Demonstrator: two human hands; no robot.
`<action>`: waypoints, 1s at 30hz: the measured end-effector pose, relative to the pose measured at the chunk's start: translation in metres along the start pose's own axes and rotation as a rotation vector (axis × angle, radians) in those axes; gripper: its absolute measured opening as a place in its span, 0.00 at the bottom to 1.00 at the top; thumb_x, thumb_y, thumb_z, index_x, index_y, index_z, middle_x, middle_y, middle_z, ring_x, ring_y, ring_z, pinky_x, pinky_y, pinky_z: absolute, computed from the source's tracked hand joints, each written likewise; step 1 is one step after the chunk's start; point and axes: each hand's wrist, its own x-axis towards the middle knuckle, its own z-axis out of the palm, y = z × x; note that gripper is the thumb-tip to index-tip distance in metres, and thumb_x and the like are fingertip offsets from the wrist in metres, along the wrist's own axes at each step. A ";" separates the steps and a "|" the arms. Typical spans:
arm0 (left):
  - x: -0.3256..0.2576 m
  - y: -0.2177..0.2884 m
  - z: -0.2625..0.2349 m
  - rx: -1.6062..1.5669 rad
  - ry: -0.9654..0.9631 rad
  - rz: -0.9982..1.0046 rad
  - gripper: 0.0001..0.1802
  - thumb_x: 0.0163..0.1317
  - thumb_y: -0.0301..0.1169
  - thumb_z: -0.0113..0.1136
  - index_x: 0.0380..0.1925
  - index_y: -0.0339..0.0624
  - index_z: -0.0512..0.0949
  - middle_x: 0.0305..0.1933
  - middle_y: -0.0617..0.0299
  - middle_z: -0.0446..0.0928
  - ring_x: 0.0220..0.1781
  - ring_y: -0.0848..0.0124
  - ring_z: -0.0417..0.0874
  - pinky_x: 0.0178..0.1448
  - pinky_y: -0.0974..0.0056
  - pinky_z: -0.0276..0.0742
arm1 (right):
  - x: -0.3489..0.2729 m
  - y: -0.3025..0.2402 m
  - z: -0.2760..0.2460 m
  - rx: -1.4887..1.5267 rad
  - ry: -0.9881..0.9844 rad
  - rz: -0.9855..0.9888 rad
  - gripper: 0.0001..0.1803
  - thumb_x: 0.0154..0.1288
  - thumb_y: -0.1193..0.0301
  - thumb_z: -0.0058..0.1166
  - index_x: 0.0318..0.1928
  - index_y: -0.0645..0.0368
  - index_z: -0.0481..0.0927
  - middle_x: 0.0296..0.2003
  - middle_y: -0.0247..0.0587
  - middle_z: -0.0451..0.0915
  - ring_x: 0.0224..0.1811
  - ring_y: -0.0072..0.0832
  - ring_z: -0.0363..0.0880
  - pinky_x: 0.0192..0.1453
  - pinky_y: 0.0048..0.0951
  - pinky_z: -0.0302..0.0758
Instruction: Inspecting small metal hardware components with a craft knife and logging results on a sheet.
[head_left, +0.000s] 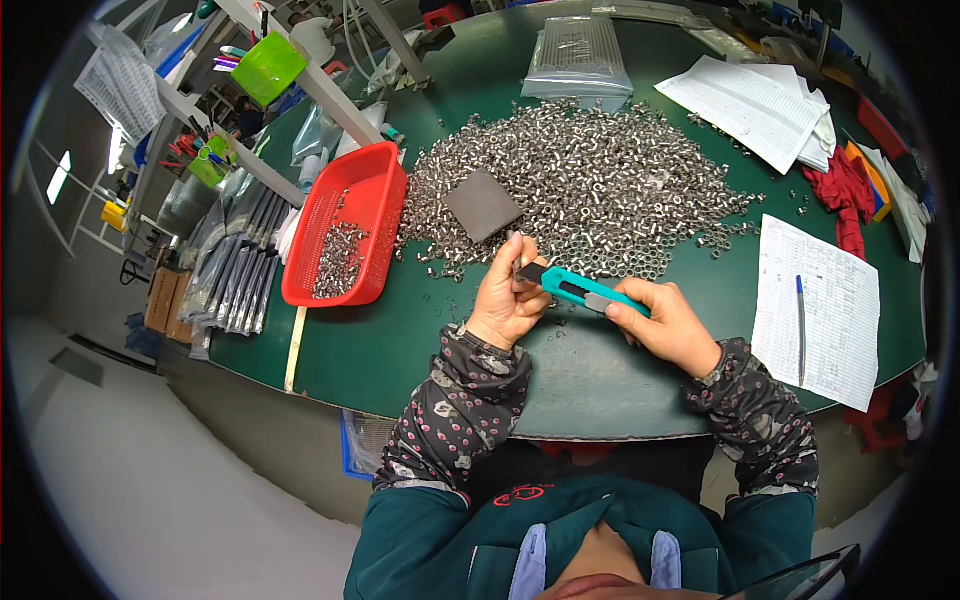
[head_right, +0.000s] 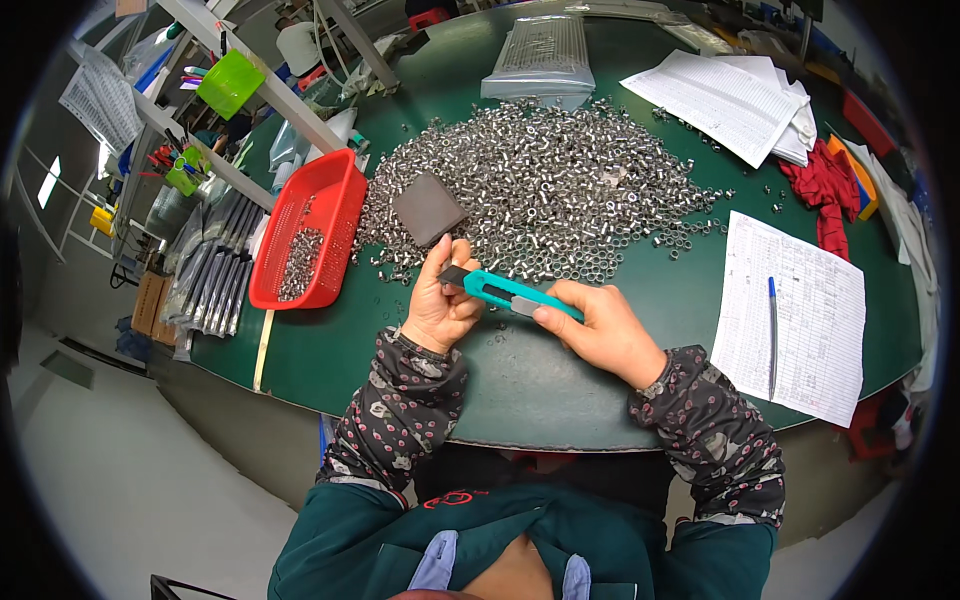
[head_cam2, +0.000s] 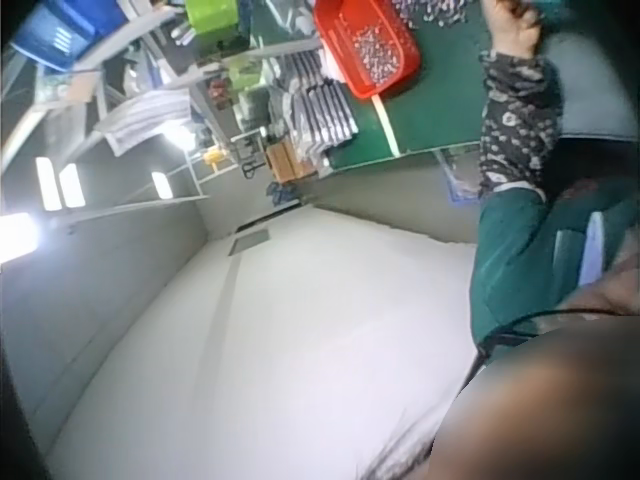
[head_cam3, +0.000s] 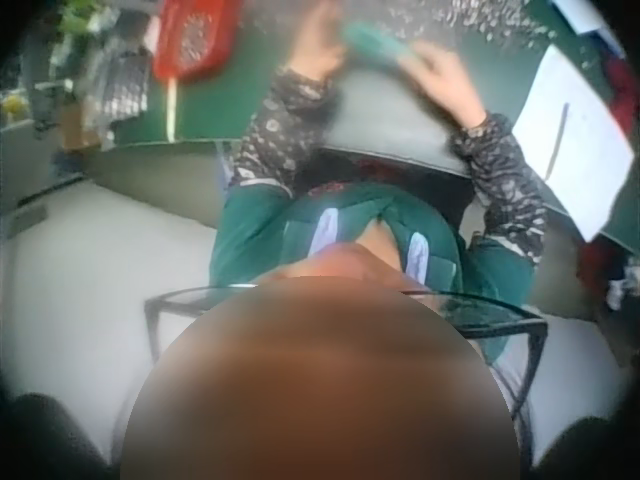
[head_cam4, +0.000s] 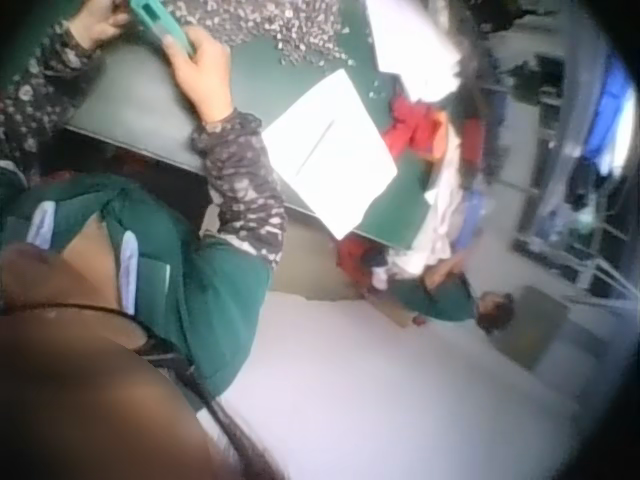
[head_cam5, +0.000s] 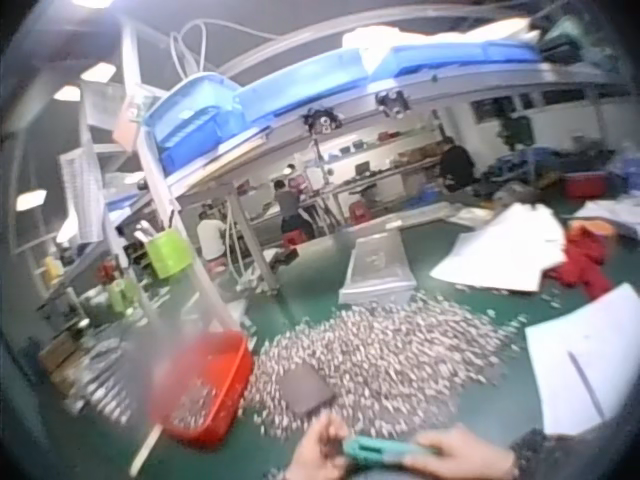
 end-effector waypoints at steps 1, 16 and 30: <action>0.000 -0.001 0.002 0.031 0.032 0.025 0.18 0.63 0.43 0.42 0.17 0.50 0.59 0.10 0.74 0.53 0.08 0.84 0.48 0.08 0.78 0.41 | 0.000 0.000 0.001 -0.006 -0.004 -0.006 0.13 0.59 0.64 0.50 0.28 0.62 0.74 0.12 0.34 0.68 0.15 0.17 0.64 0.20 0.25 0.63; -0.003 0.005 0.002 0.177 0.164 0.241 0.15 0.63 0.40 0.44 0.20 0.49 0.61 0.11 0.72 0.54 0.10 0.83 0.49 0.10 0.78 0.44 | -0.001 0.005 -0.011 0.167 0.072 0.059 0.13 0.60 0.65 0.49 0.24 0.61 0.72 0.12 0.27 0.67 0.13 0.12 0.63 0.17 0.18 0.59; -0.003 0.006 0.006 0.143 0.153 0.279 0.16 0.63 0.41 0.44 0.18 0.50 0.61 0.11 0.73 0.54 0.12 0.84 0.51 0.10 0.79 0.44 | 0.002 0.007 -0.018 0.022 0.078 0.081 0.13 0.58 0.65 0.51 0.24 0.62 0.73 0.11 0.29 0.67 0.15 0.13 0.62 0.19 0.21 0.61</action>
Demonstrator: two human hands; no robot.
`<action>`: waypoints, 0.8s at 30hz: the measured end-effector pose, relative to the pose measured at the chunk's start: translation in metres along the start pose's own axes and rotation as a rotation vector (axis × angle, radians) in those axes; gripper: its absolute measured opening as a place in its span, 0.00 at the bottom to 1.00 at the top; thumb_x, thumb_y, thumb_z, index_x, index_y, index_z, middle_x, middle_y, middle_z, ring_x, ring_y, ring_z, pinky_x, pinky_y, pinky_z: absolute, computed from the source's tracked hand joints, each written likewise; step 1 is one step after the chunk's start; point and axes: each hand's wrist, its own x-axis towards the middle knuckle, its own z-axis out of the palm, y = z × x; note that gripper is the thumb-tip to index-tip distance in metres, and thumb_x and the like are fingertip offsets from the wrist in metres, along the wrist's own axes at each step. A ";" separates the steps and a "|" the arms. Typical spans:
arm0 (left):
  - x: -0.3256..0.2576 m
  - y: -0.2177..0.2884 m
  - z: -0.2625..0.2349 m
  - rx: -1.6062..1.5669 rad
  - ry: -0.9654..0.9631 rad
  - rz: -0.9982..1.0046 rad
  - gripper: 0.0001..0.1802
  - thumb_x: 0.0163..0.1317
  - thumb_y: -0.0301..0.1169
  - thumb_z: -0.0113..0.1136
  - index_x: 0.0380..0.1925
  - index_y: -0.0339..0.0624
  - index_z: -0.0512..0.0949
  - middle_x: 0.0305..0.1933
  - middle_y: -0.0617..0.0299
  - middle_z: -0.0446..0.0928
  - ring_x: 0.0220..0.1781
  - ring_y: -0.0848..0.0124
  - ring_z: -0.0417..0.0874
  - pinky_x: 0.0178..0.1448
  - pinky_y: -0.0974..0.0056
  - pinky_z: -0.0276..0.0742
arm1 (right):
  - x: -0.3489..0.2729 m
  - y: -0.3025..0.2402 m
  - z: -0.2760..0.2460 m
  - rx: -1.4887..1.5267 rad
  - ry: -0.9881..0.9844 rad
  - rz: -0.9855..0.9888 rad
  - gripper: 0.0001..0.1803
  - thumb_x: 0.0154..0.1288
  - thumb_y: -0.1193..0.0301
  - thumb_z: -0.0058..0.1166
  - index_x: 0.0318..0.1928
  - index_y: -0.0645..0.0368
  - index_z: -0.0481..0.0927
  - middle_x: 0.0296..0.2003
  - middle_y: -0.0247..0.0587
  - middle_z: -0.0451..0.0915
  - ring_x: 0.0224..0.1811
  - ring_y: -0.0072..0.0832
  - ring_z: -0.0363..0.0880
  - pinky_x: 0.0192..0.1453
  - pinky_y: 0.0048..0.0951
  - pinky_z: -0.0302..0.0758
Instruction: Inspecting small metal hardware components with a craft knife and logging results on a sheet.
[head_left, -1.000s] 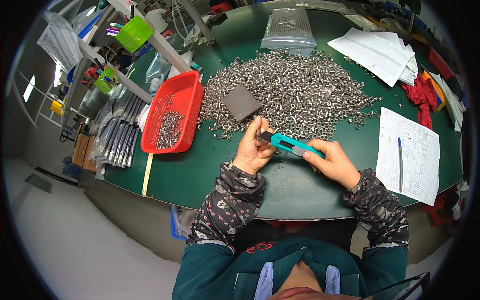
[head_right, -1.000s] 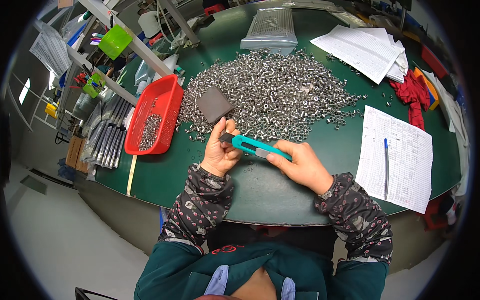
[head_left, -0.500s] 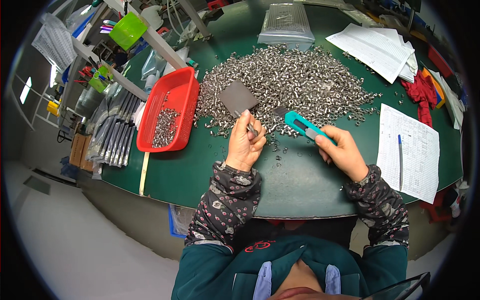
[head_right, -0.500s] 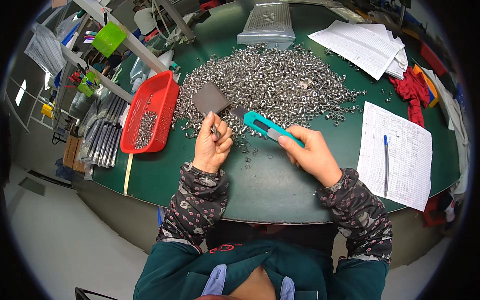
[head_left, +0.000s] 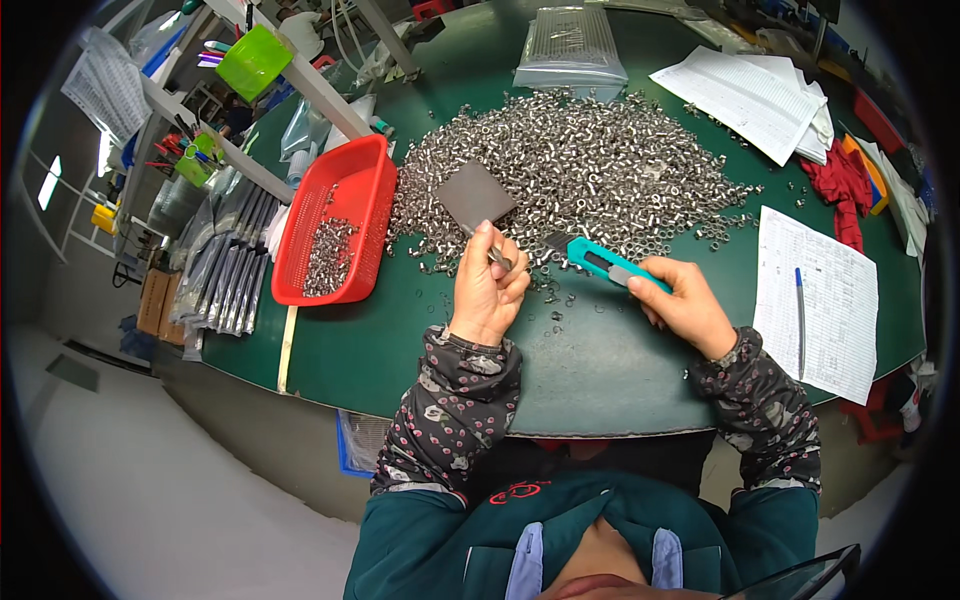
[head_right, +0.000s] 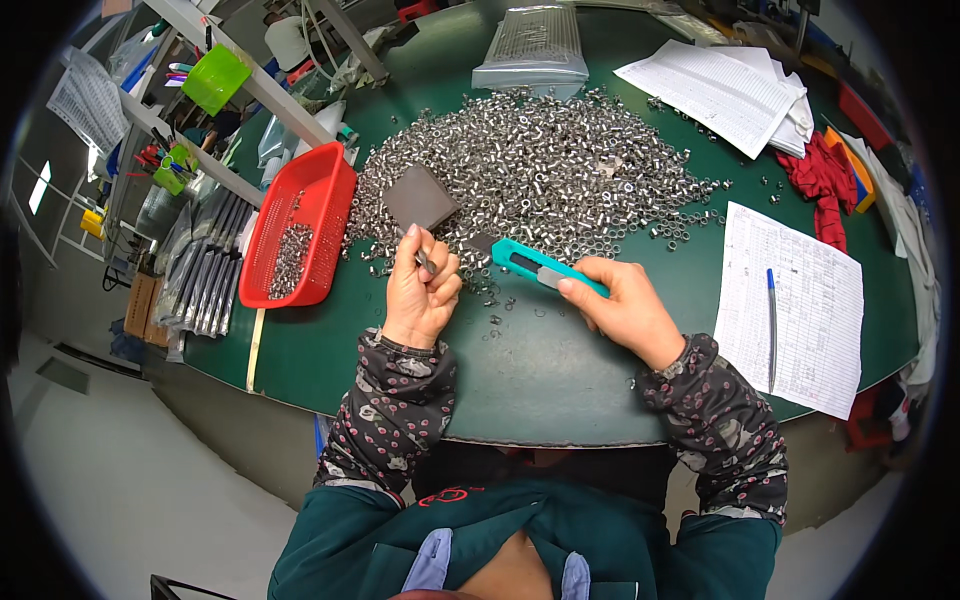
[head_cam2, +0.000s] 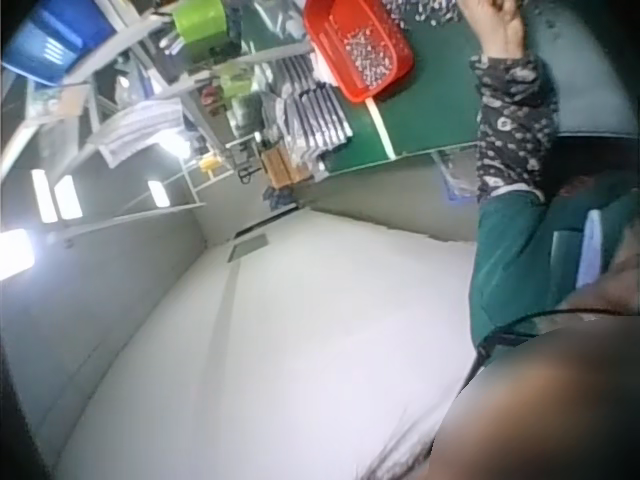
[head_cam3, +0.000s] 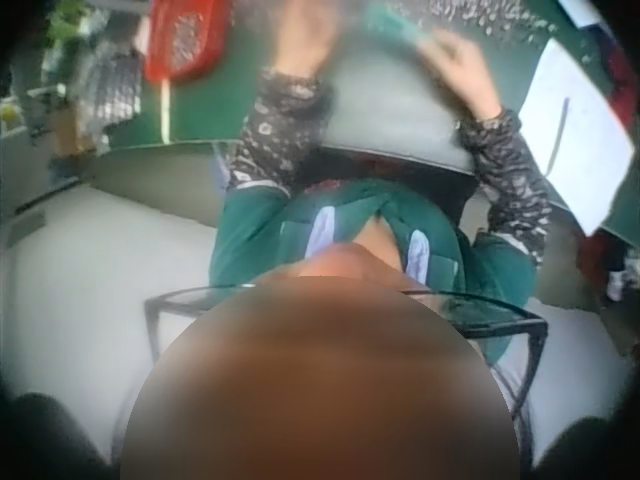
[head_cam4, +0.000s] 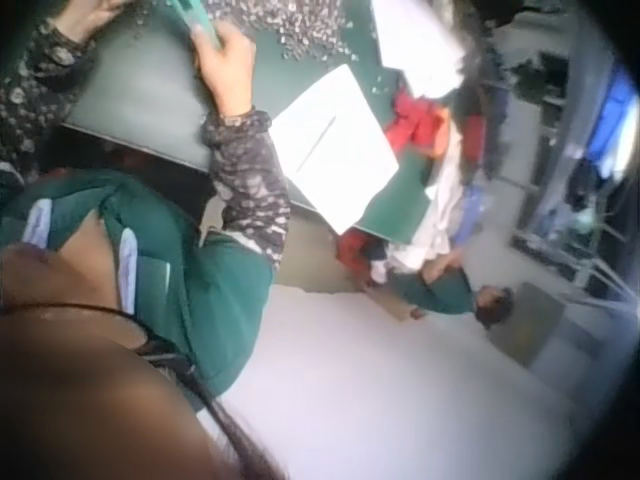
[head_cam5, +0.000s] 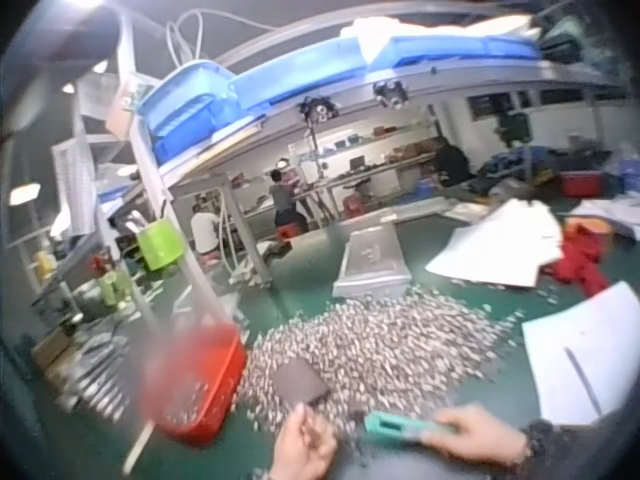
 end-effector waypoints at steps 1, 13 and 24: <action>0.000 0.000 0.001 -0.001 -0.003 0.002 0.16 0.63 0.41 0.44 0.18 0.50 0.61 0.11 0.73 0.54 0.12 0.84 0.51 0.10 0.79 0.44 | -0.001 -0.003 0.000 0.070 -0.013 0.048 0.13 0.59 0.65 0.50 0.24 0.63 0.72 0.11 0.28 0.66 0.15 0.13 0.62 0.19 0.20 0.60; -0.001 -0.003 0.004 -0.024 0.045 -0.031 0.16 0.63 0.40 0.44 0.17 0.50 0.61 0.11 0.72 0.53 0.10 0.83 0.47 0.09 0.78 0.43 | 0.001 0.003 -0.002 -0.068 0.055 -0.019 0.11 0.56 0.66 0.52 0.27 0.62 0.75 0.13 0.35 0.66 0.16 0.17 0.64 0.21 0.24 0.62; 0.000 -0.001 0.001 -0.041 0.060 -0.004 0.15 0.64 0.39 0.43 0.19 0.47 0.61 0.12 0.70 0.55 0.11 0.82 0.50 0.10 0.78 0.44 | 0.004 0.004 0.001 -0.224 0.060 -0.108 0.13 0.56 0.64 0.52 0.28 0.62 0.75 0.13 0.39 0.68 0.16 0.20 0.67 0.21 0.26 0.64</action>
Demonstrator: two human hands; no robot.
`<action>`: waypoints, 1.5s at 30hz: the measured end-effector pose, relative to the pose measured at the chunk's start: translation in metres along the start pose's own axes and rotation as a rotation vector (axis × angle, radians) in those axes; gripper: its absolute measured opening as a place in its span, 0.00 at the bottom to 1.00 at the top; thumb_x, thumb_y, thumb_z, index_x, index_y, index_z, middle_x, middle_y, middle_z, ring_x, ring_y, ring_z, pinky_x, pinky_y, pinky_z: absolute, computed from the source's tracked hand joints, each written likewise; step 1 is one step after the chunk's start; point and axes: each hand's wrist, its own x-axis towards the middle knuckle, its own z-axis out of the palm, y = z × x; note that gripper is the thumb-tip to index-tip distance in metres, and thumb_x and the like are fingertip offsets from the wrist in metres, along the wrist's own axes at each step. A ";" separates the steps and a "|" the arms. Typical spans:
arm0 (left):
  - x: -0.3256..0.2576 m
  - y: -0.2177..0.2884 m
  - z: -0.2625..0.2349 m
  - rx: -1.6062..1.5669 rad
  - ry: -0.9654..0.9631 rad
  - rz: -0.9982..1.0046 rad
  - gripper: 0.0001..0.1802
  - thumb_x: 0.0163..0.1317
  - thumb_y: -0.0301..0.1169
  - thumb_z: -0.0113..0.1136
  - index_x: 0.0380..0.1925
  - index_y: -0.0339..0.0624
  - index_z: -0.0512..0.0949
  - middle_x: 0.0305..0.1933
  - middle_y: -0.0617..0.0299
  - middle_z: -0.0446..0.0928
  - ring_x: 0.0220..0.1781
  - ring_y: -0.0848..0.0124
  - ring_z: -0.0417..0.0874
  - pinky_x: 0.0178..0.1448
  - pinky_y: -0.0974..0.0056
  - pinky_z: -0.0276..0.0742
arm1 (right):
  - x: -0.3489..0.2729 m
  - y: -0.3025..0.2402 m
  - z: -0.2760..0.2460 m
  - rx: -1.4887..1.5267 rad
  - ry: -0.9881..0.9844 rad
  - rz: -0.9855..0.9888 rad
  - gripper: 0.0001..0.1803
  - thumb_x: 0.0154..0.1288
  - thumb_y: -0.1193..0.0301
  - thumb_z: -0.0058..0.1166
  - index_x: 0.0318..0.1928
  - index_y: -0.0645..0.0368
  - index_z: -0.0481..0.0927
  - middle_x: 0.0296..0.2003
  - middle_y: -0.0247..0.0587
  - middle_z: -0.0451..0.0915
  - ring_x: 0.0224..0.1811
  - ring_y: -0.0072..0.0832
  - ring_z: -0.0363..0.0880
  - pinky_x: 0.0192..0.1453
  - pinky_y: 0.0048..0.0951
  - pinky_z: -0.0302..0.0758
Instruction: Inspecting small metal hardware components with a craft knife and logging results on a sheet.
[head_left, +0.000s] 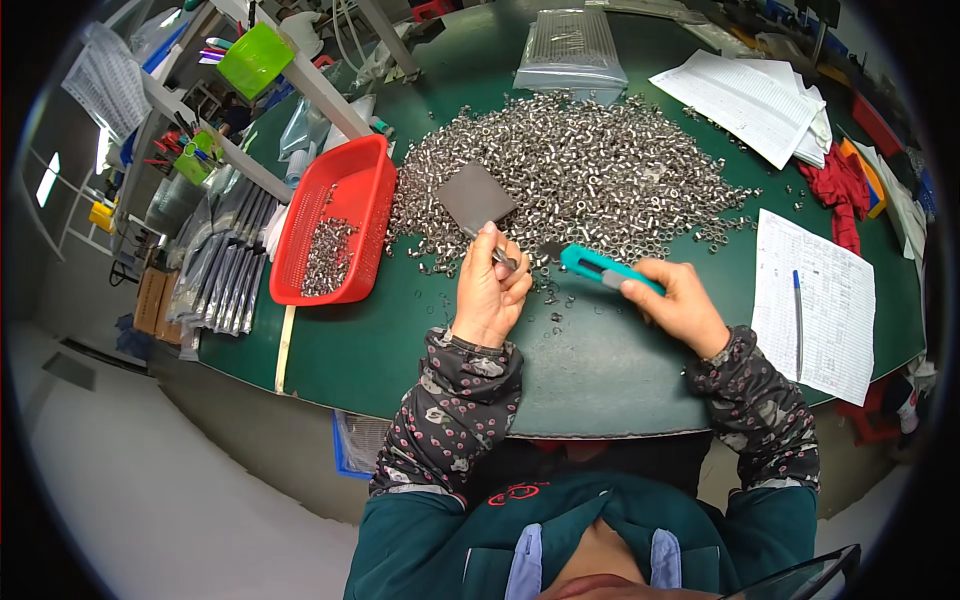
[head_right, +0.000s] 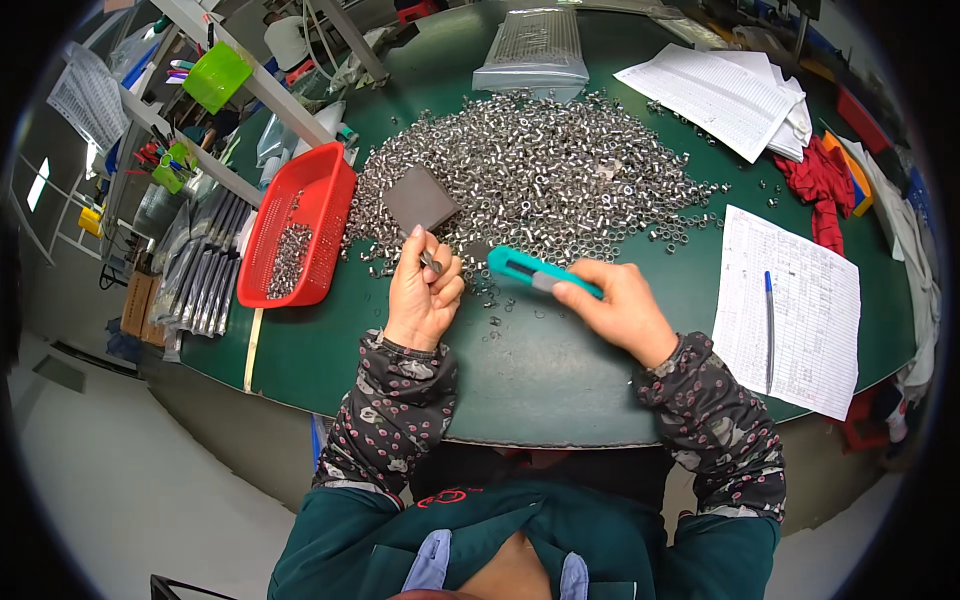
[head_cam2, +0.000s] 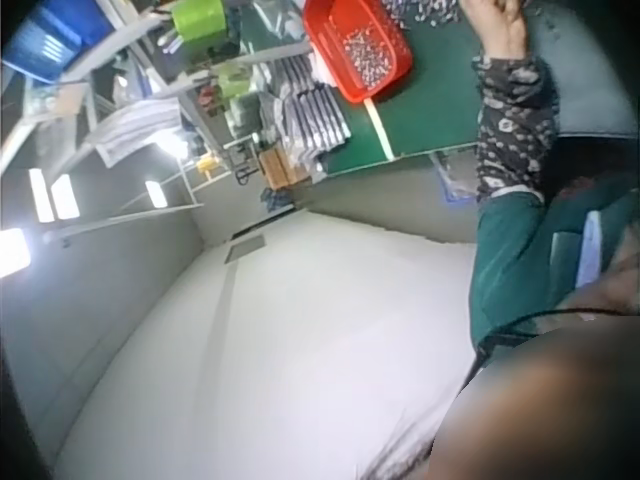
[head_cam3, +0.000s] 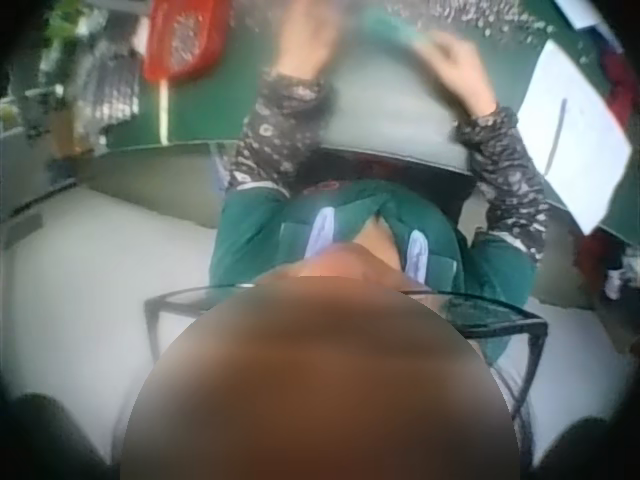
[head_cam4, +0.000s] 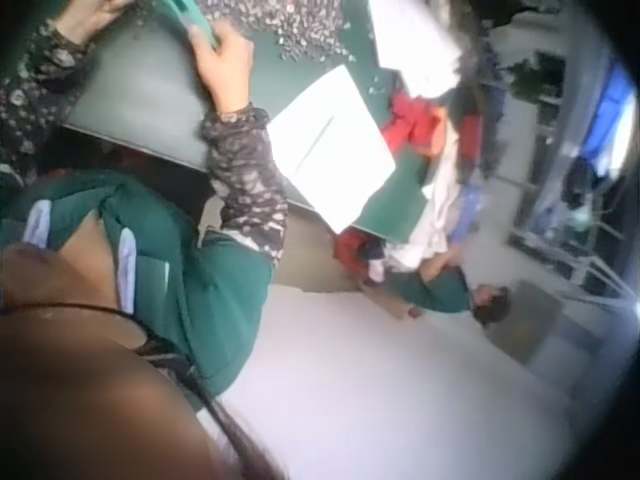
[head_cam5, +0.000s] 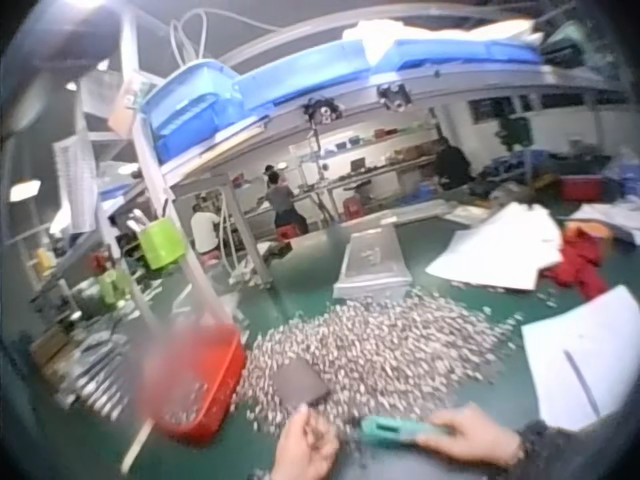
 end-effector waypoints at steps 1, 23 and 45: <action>0.000 0.001 0.000 0.000 -0.002 0.002 0.15 0.64 0.39 0.43 0.19 0.47 0.61 0.12 0.70 0.55 0.11 0.82 0.50 0.10 0.78 0.44 | 0.000 -0.002 -0.003 0.181 -0.026 0.114 0.13 0.57 0.64 0.52 0.27 0.63 0.75 0.11 0.36 0.66 0.16 0.18 0.66 0.20 0.24 0.63; 0.002 0.001 -0.004 -0.273 -0.155 -0.194 0.18 0.63 0.42 0.43 0.17 0.47 0.59 0.12 0.72 0.49 0.13 0.81 0.47 0.11 0.76 0.42 | -0.001 -0.005 0.003 0.080 -0.009 0.024 0.15 0.57 0.63 0.51 0.24 0.63 0.74 0.11 0.34 0.68 0.14 0.19 0.66 0.20 0.25 0.63; 0.002 0.002 -0.003 -0.277 -0.186 -0.197 0.15 0.63 0.37 0.44 0.18 0.46 0.60 0.12 0.72 0.50 0.13 0.81 0.47 0.11 0.77 0.43 | -0.001 -0.008 0.004 0.099 -0.018 0.021 0.13 0.57 0.64 0.51 0.26 0.62 0.74 0.11 0.34 0.67 0.15 0.17 0.65 0.20 0.24 0.63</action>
